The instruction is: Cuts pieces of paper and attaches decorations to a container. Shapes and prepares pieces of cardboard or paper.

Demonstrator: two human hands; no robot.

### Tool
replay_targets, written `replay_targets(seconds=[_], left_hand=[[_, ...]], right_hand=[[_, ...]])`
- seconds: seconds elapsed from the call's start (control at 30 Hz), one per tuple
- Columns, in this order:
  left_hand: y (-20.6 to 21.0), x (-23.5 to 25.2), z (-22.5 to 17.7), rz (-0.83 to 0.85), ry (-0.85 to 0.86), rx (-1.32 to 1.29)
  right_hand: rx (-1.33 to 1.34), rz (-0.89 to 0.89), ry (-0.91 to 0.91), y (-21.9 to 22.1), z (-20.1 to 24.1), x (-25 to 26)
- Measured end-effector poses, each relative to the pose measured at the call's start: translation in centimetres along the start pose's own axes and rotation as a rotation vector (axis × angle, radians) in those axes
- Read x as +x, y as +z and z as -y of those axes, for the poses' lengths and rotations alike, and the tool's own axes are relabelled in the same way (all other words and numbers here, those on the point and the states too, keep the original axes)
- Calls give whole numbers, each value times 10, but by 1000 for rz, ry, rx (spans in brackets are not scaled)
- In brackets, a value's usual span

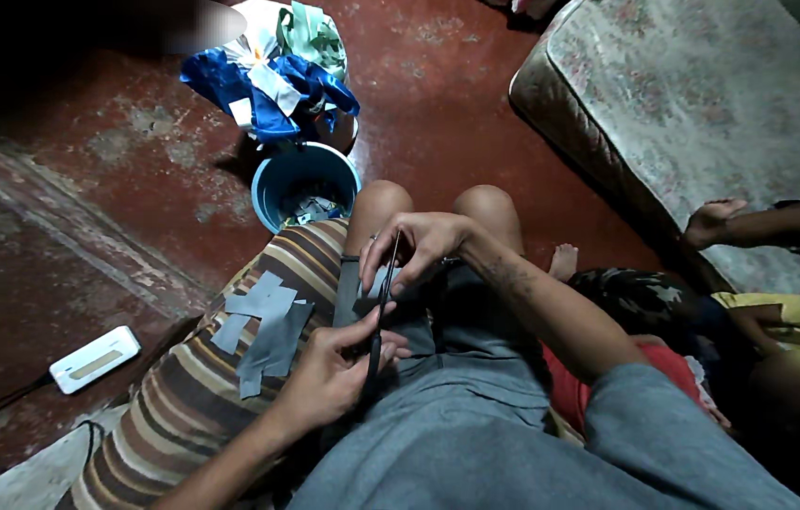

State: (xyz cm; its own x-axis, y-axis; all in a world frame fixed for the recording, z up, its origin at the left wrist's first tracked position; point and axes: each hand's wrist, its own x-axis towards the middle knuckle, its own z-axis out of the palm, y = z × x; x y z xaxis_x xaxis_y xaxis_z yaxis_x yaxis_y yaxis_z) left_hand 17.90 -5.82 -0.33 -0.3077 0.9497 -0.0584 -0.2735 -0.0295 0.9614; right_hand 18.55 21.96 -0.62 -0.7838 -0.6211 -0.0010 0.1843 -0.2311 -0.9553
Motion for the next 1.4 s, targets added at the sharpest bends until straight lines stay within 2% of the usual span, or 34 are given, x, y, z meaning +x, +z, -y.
replay_targets(seconds=[0.13,0.27,0.37,0.43,0.53,0.67,0.73,0.8,0.9,1.0,1.07,1.17,1.3,1.4], left_hand=[[15,-11,-18,102,155,55],[37,-21,-37,272,210,-16],[40,-21,-41,329,205,-32],[37,-19,-38,300,195,-16],[31,-16,-30,273,171,-15],[27,-10,-21,250,154,-16],[25,-8,-20,217,159,-12],[24,-8,-18,98,201,27],[17,-4,-21,-253,333,209],[2,7,-26,-542,340,426],[-5,16,-26,-547,269,451],[-3,27,-25,-488,135,245],[-2,34,-26,-452,83,121],[-1,37,-31,-443,19,84]], right_hand=[[-97,20,45,10,-2,12],[-131,154,-80,49,-12,51],[-129,158,-146,57,-15,78],[-385,94,-83,49,-13,85],[-839,62,123,48,7,87],[-932,-12,323,61,46,78],[-935,-94,343,57,49,74],[-936,-136,217,35,32,65],[-763,-95,-22,13,32,38],[-532,-11,-160,15,49,19],[-470,2,-193,22,58,12],[-444,-66,-223,24,63,5],[-426,-231,-164,27,58,-9],[-369,-255,-158,34,53,-17]])
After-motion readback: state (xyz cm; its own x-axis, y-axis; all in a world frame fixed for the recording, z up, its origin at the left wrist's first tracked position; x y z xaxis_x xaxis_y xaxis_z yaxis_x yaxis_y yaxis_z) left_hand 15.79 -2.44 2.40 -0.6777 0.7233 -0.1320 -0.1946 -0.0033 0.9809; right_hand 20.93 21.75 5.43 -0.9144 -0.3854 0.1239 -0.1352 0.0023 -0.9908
